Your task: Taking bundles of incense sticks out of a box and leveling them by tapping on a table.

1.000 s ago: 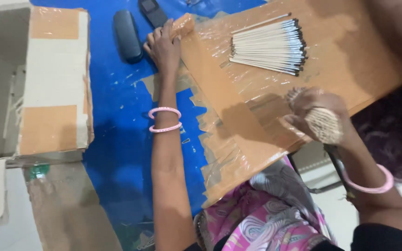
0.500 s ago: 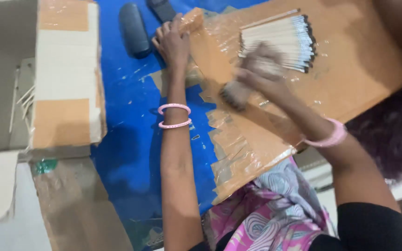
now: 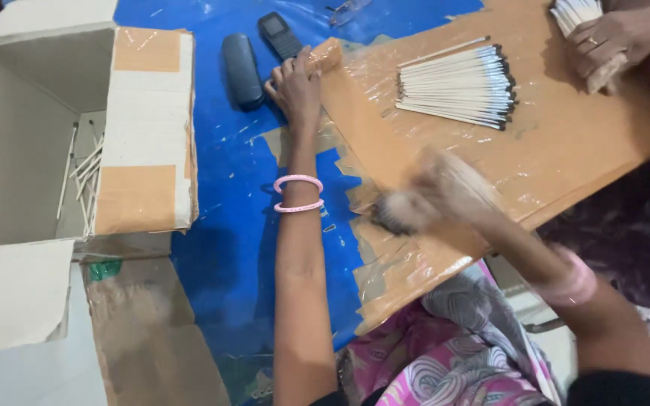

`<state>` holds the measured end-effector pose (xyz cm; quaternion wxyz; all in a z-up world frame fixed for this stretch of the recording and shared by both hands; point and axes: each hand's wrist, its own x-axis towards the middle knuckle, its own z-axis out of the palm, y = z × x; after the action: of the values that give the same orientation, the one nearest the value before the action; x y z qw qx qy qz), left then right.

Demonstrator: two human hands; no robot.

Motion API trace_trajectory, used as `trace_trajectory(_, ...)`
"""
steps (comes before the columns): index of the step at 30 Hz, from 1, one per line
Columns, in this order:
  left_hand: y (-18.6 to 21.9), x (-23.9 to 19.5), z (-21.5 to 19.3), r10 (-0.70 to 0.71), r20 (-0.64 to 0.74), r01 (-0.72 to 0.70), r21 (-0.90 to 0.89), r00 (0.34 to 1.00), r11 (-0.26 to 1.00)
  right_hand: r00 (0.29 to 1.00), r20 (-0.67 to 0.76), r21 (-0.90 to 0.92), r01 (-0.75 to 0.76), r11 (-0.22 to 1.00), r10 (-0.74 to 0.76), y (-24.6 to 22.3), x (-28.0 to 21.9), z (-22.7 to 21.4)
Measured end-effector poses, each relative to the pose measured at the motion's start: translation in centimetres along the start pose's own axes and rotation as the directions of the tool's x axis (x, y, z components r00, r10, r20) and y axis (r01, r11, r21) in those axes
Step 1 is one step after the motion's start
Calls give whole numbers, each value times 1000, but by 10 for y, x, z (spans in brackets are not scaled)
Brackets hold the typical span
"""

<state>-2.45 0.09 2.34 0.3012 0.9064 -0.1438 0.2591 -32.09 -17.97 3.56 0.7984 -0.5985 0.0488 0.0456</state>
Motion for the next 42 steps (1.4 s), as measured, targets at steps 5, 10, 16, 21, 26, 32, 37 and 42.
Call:
trace_trajectory(5, -5, 3, 12, -30, 22, 29, 39, 999, 999, 632, 650, -15, 567, 824, -423, -46, -167, -47)
trace_trajectory(10, -18, -8, 22, -3, -20, 4, 42, 1000, 999, 918, -224, -379, 226, 897, -326, -33, -132, -14)
trace_trajectory(16, -13, -11, 29, 4, -26, -4, 25, 1000, 1000, 936, -39, -428, 300, 852, -349, -25, 108, 6)
trace_trajectory(21, -13, 14, 19, 44, 8, -44, 72, 999, 996, 636, 171, -400, 742, 537, -752, -71, 223, 74)
trace_trajectory(26, -7, 7, 5, -27, 44, 23, 72, 999, 997, 707, -12, -473, 619, 627, -707, -13, 216, 54)
trace_trajectory(32, -6, 0, 8, -70, 57, 67, 59, 996, 996, 960, 190, -734, 0, 679, 205, 74, -132, -67)
trace_trajectory(37, -10, -4, 15, -30, 66, 26, 58, 997, 998, 996, -66, -865, -28, 500, -59, -47, -182, -31)
trace_trajectory(42, -14, 8, 19, -6, -2, 6, -19, 1000, 1000, 911, -332, -664, -44, 746, -242, -2, -64, -48)
